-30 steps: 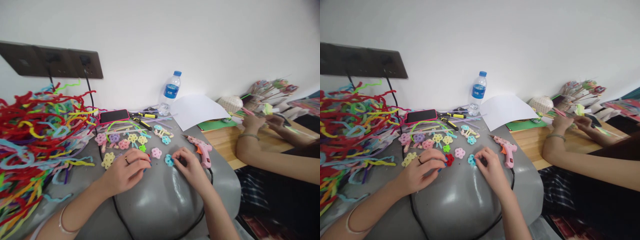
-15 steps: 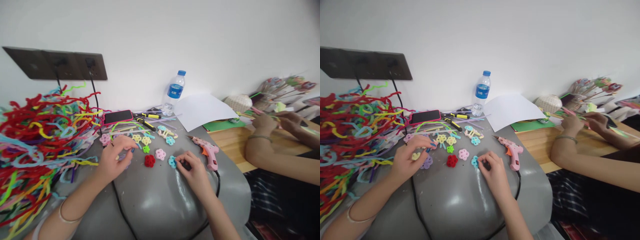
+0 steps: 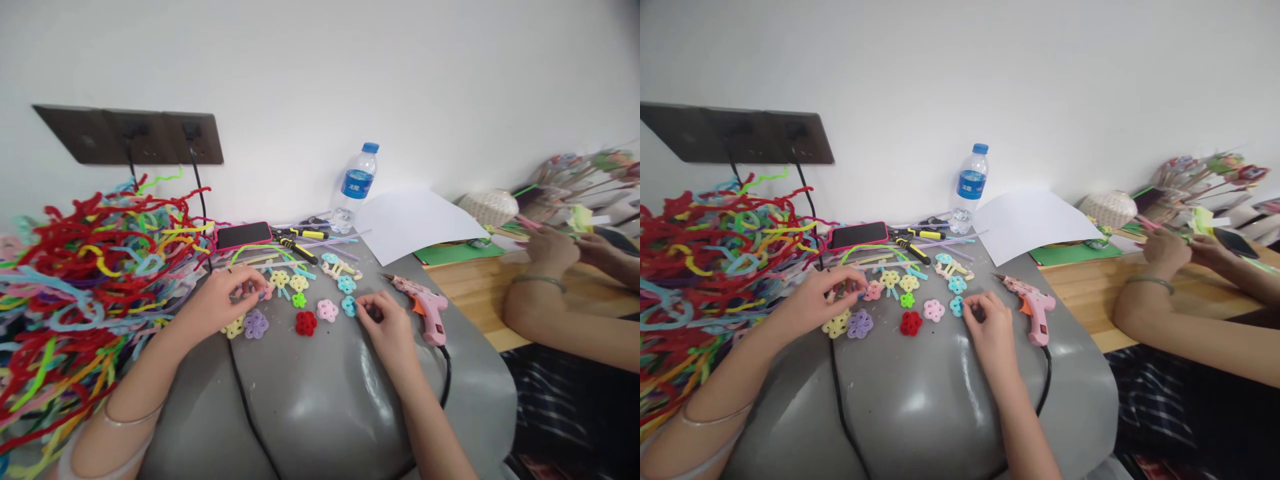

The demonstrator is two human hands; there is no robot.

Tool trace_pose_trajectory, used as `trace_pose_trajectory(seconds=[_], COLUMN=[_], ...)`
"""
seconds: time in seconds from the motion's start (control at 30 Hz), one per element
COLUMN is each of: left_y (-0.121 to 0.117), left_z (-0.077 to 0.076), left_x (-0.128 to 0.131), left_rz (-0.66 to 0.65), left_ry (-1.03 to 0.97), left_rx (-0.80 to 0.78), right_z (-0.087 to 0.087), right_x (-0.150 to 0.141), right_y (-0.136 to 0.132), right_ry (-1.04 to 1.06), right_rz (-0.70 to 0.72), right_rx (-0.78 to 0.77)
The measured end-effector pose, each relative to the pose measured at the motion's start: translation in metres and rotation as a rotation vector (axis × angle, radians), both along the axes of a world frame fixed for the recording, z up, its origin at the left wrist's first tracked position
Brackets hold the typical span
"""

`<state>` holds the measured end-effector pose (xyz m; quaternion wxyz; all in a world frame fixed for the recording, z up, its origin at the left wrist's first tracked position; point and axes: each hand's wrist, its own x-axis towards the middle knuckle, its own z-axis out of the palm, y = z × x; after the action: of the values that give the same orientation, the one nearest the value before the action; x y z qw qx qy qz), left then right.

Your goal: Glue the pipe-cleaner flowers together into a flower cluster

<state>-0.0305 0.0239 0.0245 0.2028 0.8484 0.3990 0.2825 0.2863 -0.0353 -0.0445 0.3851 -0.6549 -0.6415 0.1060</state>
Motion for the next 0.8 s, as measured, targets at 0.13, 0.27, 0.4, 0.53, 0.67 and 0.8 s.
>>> trace_pose_trajectory(seconds=[0.13,0.27,0.4,0.53,0.67,0.8], left_y=[-0.001,-0.002,-0.003,-0.003,-0.006,-0.013], left_z=[-0.006,-0.017,-0.017,-0.009,-0.007,-0.01], left_x=[-0.008,-0.012,-0.009,-0.002,0.004,0.016], left_rz=[-0.167,-0.145,-0.123,-0.168,-0.245,-0.269], left_ry=[0.153,0.261,0.337,0.346,0.192,0.099], left_rx=[-0.084,-0.081,-0.162,-0.298,-0.361,-0.37], right_z=[0.0,0.001,0.003,0.003,0.001,0.0], right_x=[-0.003,0.001,0.005,0.006,-0.005,-0.032], right_y=[0.003,0.0,-0.006,-0.014,-0.028,-0.045], right_ry=[0.063,0.28,0.429,0.448,0.503,0.539], right_rz=[-0.026,-0.062,-0.149,-0.264,-0.238,-0.055], right_rx=[0.023,0.065,0.142,0.219,0.236,0.097])
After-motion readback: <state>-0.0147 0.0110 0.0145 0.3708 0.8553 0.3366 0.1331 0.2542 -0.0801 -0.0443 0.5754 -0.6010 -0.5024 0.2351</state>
